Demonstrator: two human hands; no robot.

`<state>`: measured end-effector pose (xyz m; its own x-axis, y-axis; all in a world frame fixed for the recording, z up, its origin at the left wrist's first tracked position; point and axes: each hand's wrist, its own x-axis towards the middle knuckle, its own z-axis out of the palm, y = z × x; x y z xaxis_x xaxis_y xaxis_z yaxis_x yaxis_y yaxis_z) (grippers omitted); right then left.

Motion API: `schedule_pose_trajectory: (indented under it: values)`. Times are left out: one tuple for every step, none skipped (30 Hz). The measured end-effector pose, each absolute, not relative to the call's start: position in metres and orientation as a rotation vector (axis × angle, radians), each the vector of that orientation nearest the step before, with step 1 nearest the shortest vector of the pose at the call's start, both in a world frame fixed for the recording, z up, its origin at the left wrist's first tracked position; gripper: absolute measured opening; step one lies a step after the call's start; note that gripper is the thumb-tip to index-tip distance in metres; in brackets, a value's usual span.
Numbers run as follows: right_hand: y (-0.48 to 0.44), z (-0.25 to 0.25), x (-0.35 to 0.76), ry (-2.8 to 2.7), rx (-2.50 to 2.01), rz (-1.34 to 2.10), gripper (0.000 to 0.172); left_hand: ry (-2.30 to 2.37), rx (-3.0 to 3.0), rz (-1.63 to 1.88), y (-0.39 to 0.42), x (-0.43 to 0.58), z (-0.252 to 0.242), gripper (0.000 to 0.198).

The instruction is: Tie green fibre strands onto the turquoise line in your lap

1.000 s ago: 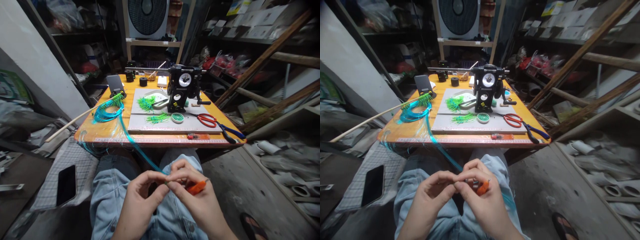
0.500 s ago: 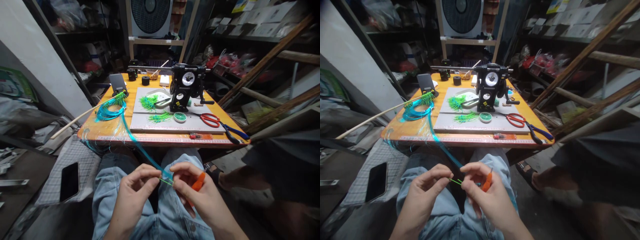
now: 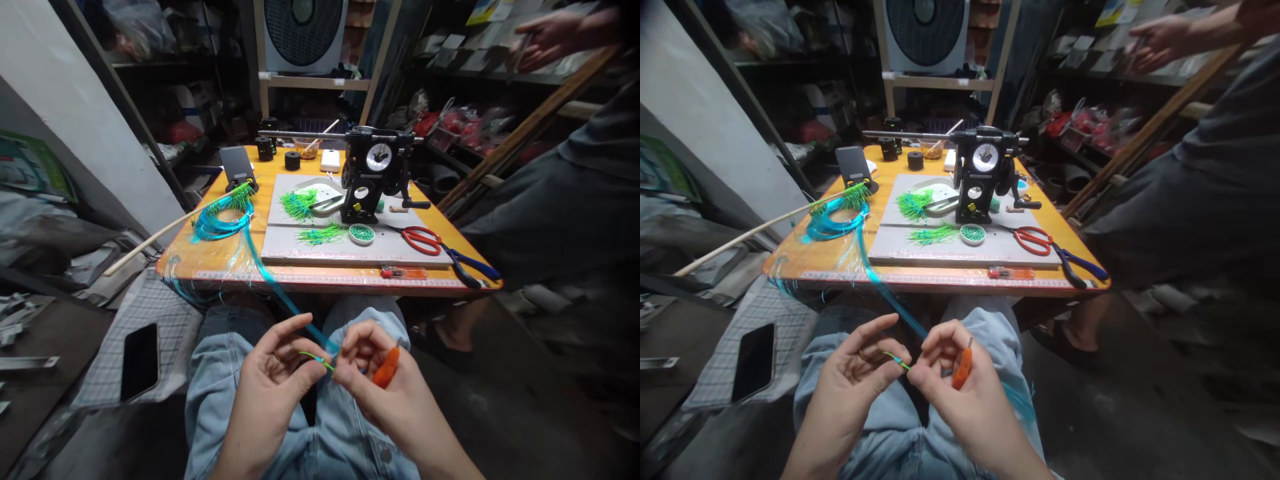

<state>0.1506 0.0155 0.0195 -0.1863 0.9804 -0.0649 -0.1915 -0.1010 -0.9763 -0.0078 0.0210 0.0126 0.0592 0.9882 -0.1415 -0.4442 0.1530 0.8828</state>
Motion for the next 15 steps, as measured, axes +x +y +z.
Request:
schedule_pose_trajectory:
  values:
    - [0.0154,0.0195,0.1504,-1.142,-1.029,1.493,0.027,0.921,0.771,1.267,0.0208,-0.0076,0.0134,0.04]
    - [0.0156,0.0195,0.1502,-1.139,-1.031,1.497,0.027,0.921,0.775,1.267,0.0205,-0.0074,0.0143,0.039]
    - [0.0158,0.0196,0.15,-1.135,-1.033,1.497,0.027,0.92,0.78,1.268,0.0204,-0.0072,0.0149,0.039]
    - [0.0161,0.0196,0.1499,-1.131,-1.034,1.498,0.028,0.921,0.787,1.269,0.0202,-0.007,0.0152,0.039]
    - [0.0164,0.0196,0.1498,-1.129,-1.033,1.498,0.028,0.922,0.796,1.272,0.0201,-0.0067,0.0152,0.039]
    - [0.0165,0.0196,0.1498,-1.127,-1.033,1.497,0.028,0.927,0.803,1.278,0.0198,-0.0065,0.0147,0.039]
    - [0.0167,0.0197,0.1498,-1.126,-1.033,1.495,0.028,0.932,0.81,1.286,0.0195,-0.0063,0.0139,0.039]
    - [0.0167,0.0199,0.1499,-1.126,-1.035,1.491,0.028,0.938,0.817,1.292,0.019,-0.0061,0.0128,0.04]
    - [0.0166,0.0201,0.1501,-1.128,-1.037,1.488,0.028,0.943,0.822,1.299,0.0184,-0.0061,0.0115,0.04]
    - [0.0165,0.0203,0.1502,-1.132,-1.04,1.485,0.028,0.945,0.825,1.301,0.0177,-0.0061,0.0104,0.04]
    - [0.0164,0.0206,0.1503,-1.137,-1.043,1.482,0.029,0.947,0.828,1.304,0.017,-0.0063,0.0094,0.041]
    - [0.0163,0.0208,0.1504,-1.14,-1.045,1.478,0.029,0.948,0.829,1.302,0.0165,-0.0065,0.0086,0.041]
    - [0.0162,0.021,0.1505,-1.146,-1.046,1.476,0.029,0.948,0.832,1.302,0.016,-0.0068,0.0082,0.041]
    - [0.0162,0.021,0.1504,-1.151,-1.046,1.474,0.029,0.948,0.836,1.3,0.0158,-0.0071,0.0081,0.041]
    - [0.0162,0.021,0.1504,-1.154,-1.045,1.472,0.029,0.951,0.841,1.296,0.0157,-0.0072,0.0082,0.041]
